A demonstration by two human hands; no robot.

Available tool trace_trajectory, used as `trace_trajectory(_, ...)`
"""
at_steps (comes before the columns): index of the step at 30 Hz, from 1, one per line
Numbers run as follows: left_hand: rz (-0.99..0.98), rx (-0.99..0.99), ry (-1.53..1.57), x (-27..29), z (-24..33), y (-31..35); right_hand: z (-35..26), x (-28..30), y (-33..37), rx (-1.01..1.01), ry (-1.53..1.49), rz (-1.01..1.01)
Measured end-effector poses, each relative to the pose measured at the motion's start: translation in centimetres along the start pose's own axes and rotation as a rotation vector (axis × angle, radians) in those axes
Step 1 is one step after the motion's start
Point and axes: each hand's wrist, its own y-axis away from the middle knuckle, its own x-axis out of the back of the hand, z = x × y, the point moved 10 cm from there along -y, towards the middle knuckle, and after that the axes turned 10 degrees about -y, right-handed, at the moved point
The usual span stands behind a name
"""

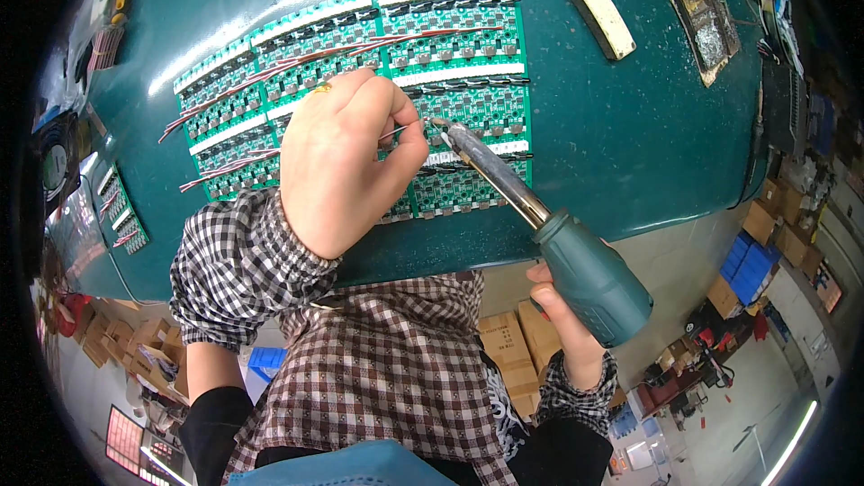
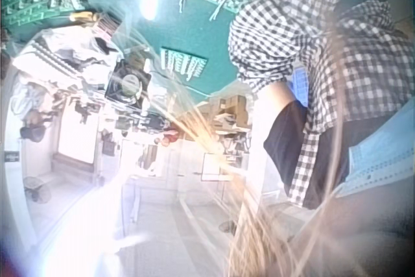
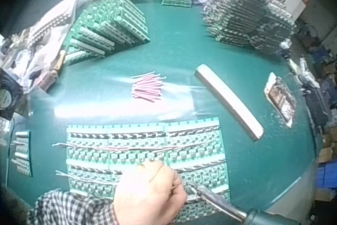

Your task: The person uses a soldering iron to attach red and white wires to a green circuit board. They repeatedly pick up wire pairs, position them on the board, and apply heat to secure the connections. The task involves precise hand movements and tool manipulation throughout the clip.

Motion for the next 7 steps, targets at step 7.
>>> trace_trajectory(7,0.0,-0.002,-0.018,-0.22,-0.15,0.04,-0.45,-0.42,-0.2,0.1,-0.01,-0.044)
